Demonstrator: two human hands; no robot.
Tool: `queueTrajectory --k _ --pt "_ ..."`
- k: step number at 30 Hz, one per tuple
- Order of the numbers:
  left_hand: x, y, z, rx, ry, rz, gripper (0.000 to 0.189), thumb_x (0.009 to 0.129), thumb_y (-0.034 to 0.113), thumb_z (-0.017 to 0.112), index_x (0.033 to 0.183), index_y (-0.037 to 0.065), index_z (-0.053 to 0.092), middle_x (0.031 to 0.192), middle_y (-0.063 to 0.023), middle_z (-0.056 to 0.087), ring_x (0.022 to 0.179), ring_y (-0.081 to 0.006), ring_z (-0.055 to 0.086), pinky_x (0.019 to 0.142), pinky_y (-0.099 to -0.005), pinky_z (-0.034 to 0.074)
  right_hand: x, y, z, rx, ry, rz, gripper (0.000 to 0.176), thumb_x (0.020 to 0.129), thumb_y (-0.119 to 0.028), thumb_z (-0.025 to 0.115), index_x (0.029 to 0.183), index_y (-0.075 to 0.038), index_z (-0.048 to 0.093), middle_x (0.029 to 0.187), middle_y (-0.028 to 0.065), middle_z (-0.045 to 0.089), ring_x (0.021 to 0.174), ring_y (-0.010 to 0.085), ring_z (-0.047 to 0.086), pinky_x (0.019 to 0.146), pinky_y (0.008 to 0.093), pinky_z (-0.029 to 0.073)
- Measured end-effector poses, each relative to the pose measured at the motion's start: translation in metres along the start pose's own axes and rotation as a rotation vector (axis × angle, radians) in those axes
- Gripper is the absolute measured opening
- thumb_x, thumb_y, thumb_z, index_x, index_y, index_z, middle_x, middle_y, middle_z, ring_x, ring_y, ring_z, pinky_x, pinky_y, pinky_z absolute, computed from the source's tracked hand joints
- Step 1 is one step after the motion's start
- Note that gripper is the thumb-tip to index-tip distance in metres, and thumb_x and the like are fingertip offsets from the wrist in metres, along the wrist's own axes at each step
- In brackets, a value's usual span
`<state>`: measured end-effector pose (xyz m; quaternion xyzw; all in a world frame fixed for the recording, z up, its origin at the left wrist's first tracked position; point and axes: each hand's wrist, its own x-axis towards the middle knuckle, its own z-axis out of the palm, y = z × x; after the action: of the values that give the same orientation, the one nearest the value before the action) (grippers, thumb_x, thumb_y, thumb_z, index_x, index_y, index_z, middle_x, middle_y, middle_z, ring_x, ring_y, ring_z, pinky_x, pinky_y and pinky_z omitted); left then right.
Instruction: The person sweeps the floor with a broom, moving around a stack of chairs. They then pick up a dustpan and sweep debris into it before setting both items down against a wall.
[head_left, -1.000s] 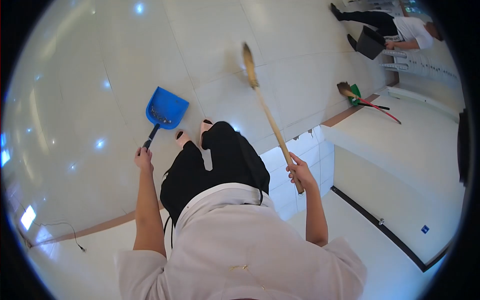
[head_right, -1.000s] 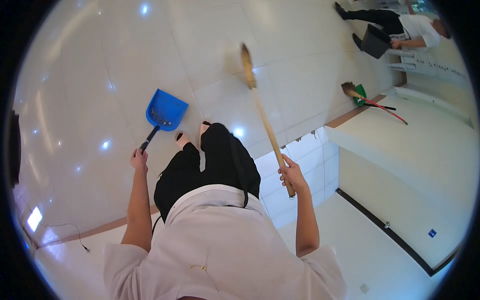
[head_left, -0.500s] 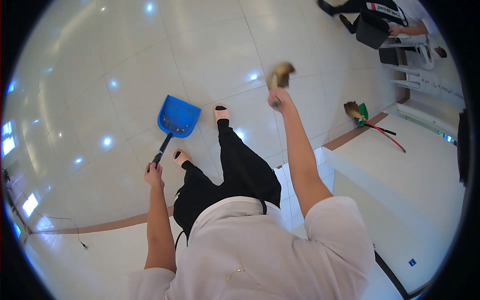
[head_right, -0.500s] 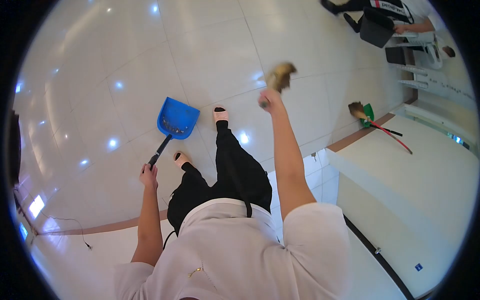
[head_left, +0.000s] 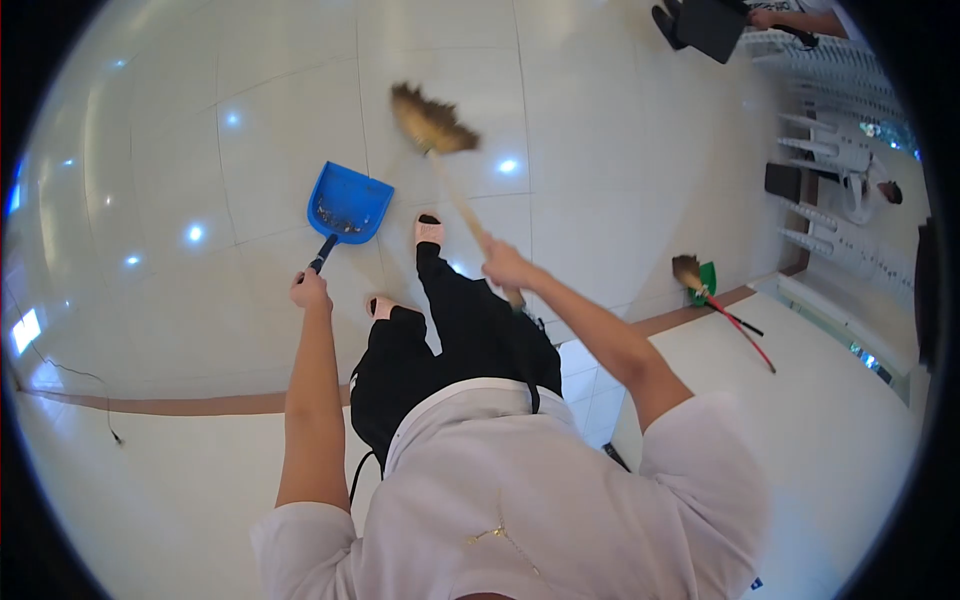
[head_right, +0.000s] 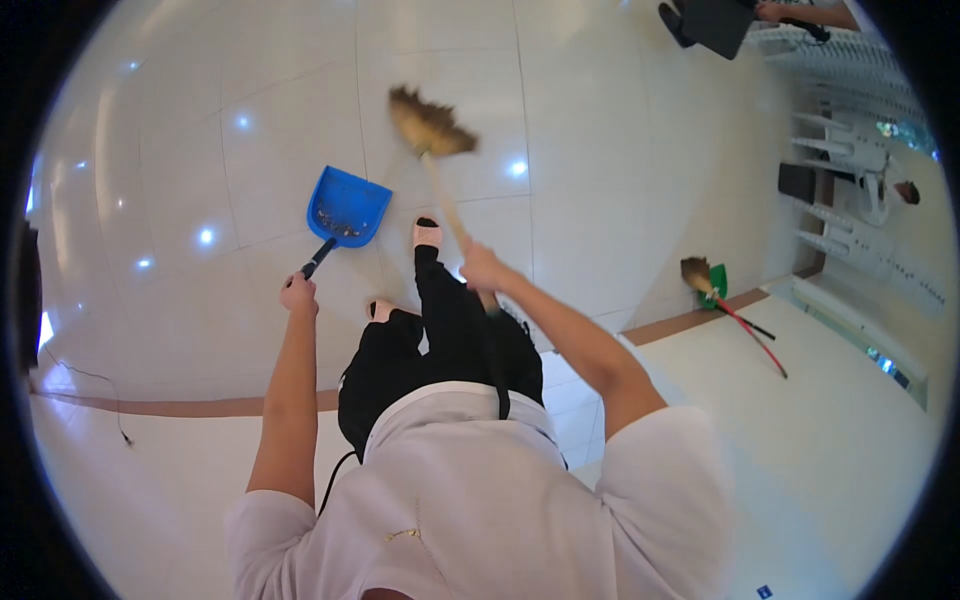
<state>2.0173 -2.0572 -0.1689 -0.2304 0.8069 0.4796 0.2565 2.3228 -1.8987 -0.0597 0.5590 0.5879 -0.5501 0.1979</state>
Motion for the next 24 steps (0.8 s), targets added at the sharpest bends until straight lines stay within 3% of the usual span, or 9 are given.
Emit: queueTrajectory --k 2,3,5,12,14,18,21,23,24 --pt "0.004 -0.003 -0.003 0.005 -0.010 0.008 0.031 0.068 0.002 0.055 0.098 -0.006 0.050 0.065 -0.0098 0.051 0.047 -0.0125 0.045 0.038 -0.0242 0.036 -0.033 -0.011 -0.003 0.160 -0.164 -0.066 0.069 0.067 -0.002 0.050 0.130 0.000 0.021 0.060 0.0078 0.050 0.043 0.0137 0.048 0.040 0.0276 0.041" --pt "0.005 -0.004 -0.006 -0.015 -0.018 0.006 0.031 0.068 0.002 0.055 0.098 -0.006 0.050 0.065 -0.0098 0.051 0.047 -0.0125 0.045 0.038 -0.0242 0.036 -0.044 -0.017 -0.014 0.144 -0.151 -0.074 0.069 0.067 -0.002 0.050 0.130 0.000 0.021 0.060 0.0078 0.050 0.043 0.0137 0.048 0.040 0.0276 0.041" --pt "0.006 -0.006 -0.012 -0.024 -0.030 -0.048 0.032 0.068 0.002 0.055 0.099 -0.005 0.049 0.065 -0.0087 0.049 0.046 -0.0115 0.044 0.037 -0.0230 0.033 -0.069 -0.022 -0.044 0.453 -0.287 0.065 0.066 0.069 -0.001 0.051 0.129 -0.002 0.026 0.060 0.0028 0.048 0.041 0.0069 0.041 0.036 0.0220 0.036" --pt "0.010 -0.030 -0.073 -0.242 -0.107 -0.096 0.032 0.069 0.001 0.055 0.100 -0.002 0.048 0.067 -0.0074 0.049 0.048 -0.0099 0.045 0.038 -0.0219 0.035 -0.179 -0.046 -0.073 0.343 -0.178 0.066 0.057 0.073 -0.004 0.053 0.126 -0.003 0.033 0.062 0.0037 0.049 0.041 0.0047 0.039 0.034 0.0195 0.033" --pt "0.008 -0.033 -0.099 -0.311 -0.066 -0.115 0.030 0.069 0.001 0.055 0.099 -0.002 0.049 0.068 -0.0071 0.050 0.050 -0.0103 0.047 0.041 -0.0212 0.039 -0.205 -0.054 -0.080 0.478 -0.101 0.096 0.048 0.078 -0.010 0.051 0.123 -0.003 0.037 0.063 0.0046 0.050 0.040 0.0042 0.038 0.033 0.0180 0.032" --pt "0.011 -0.026 -0.155 -0.365 -0.042 -0.145 0.030 0.069 0.001 0.055 0.099 -0.001 0.049 0.069 -0.0064 0.050 0.053 -0.0110 0.050 0.044 -0.0205 0.042 -0.219 -0.077 -0.084 0.447 -0.005 0.117 0.041 0.082 -0.016 0.048 0.120 -0.004 0.039 0.065 0.0059 0.051 0.043 0.0048 0.041 0.034 0.0187 0.034" --pt "0.012 -0.024 -0.195 -0.427 -0.099 -0.138 0.031 0.070 0.002 0.056 0.100 0.000 0.049 0.070 -0.0060 0.051 0.057 -0.0116 0.052 0.047 -0.0207 0.044 -0.214 -0.066 -0.092 0.540 0.097 0.091 0.039 0.083 -0.017 0.045 0.120 -0.005 0.038 0.065 0.0051 0.049 0.042 0.0043 0.040 0.034 0.0174 0.034" --pt "-0.002 -0.020 -0.210 -0.408 -0.095 -0.139 0.030 0.070 0.003 0.056 0.099 0.001 0.050 0.071 -0.0063 0.051 0.059 -0.0117 0.053 0.048 -0.0213 0.045 -0.207 -0.040 -0.101 0.955 0.066 0.099 0.032 0.084 -0.018 0.041 0.114 -0.006 0.040 0.064 0.0035 0.046 0.041 0.0038 0.038 0.033 0.0167 0.033" --pt "-0.006 -0.021 -0.216 -0.419 -0.098 -0.135 0.030 0.070 0.003 0.056 0.099 0.001 0.050 0.071 -0.0063 0.051 0.059 -0.0117 0.053 0.048 -0.0213 0.045 -0.203 -0.035 -0.103 0.950 0.069 0.087 0.032 0.084 -0.018 0.041 0.114 -0.006 0.040 0.064 0.0035 0.046 0.041 0.0038 0.038 0.033 0.0167 0.033"
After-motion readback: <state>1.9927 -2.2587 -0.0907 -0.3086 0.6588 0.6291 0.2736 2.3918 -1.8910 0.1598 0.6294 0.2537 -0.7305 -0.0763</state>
